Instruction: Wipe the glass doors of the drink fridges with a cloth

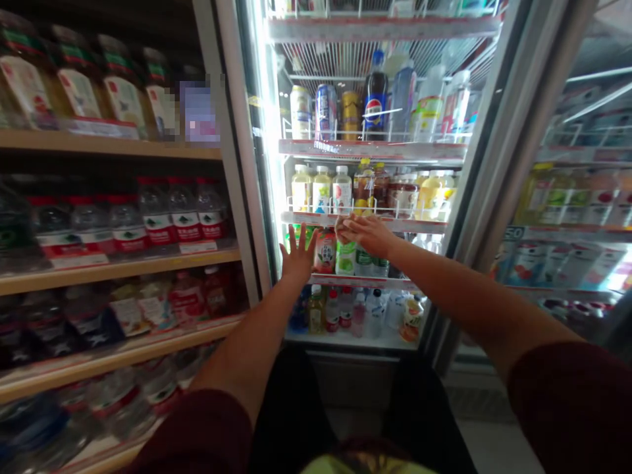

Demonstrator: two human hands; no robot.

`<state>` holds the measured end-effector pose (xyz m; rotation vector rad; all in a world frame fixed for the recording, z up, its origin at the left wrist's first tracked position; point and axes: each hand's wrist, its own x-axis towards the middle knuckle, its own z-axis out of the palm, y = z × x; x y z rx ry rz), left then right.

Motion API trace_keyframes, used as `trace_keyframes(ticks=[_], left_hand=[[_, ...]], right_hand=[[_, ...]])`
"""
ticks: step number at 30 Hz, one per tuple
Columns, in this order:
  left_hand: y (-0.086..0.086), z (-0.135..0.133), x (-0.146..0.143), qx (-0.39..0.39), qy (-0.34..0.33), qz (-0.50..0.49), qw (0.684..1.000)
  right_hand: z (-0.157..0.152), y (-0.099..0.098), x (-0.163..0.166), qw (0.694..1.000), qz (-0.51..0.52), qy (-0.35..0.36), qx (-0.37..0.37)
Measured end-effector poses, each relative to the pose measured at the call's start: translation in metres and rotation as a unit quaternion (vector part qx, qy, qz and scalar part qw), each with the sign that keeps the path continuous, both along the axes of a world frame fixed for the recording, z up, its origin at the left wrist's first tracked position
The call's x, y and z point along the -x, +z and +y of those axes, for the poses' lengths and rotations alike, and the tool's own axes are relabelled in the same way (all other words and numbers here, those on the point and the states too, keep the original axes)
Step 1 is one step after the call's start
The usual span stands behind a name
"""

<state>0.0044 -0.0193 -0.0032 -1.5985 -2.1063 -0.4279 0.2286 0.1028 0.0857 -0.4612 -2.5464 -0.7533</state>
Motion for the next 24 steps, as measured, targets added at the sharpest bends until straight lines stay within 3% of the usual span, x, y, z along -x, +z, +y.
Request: trace_keyframes(ticks=[2, 4, 6, 8, 10, 12, 14, 16, 18, 19, 22, 24], left_hand=[[-0.002, 0.002, -0.001, -0.005, 0.003, -0.002, 1.000], [-0.004, 0.004, -0.001, -0.001, 0.013, 0.004, 1.000], [-0.005, 0.005, -0.001, 0.004, 0.016, 0.011, 1.000], [-0.006, 0.005, -0.001, 0.003, 0.014, 0.007, 1.000], [-0.006, 0.005, 0.000, -0.005, 0.003, -0.010, 1.000], [-0.006, 0.004, 0.000, -0.021, -0.015, -0.033, 0.999], [-0.007, 0.004, 0.000, -0.035, -0.031, -0.049, 0.998], [-0.007, 0.005, -0.001, -0.036, -0.028, -0.047, 0.998], [-0.007, 0.005, -0.001, -0.021, -0.011, -0.030, 0.999], [-0.007, 0.005, -0.001, -0.013, -0.002, -0.021, 1.000], [-0.007, 0.006, -0.001, -0.007, 0.005, -0.010, 1.000], [-0.007, 0.006, -0.001, -0.013, -0.001, -0.022, 1.000]], right_hand=[[0.001, 0.014, 0.009, 0.997, 0.068, -0.017, -0.011], [0.004, 0.033, 0.017, 0.972, 0.227, -0.064, -0.016], [0.004, 0.042, 0.027, 0.949, 0.300, -0.092, -0.011], [-0.001, 0.038, 0.036, 0.968, 0.238, -0.077, -0.004], [-0.009, 0.031, 0.042, 0.995, 0.092, -0.029, 0.000], [-0.013, 0.032, 0.041, 1.000, -0.001, 0.003, 0.001], [-0.012, 0.044, 0.038, 0.999, 0.034, -0.015, 0.001], [-0.008, 0.053, 0.033, 0.984, 0.169, -0.061, -0.002], [-0.005, 0.049, 0.029, 0.965, 0.249, -0.079, -0.008], [-0.004, 0.043, 0.027, 0.970, 0.232, -0.069, -0.009], [0.001, 0.020, 0.013, 0.999, 0.032, 0.016, 0.001], [0.010, 0.015, -0.003, 0.999, 0.000, 0.034, -0.003]])
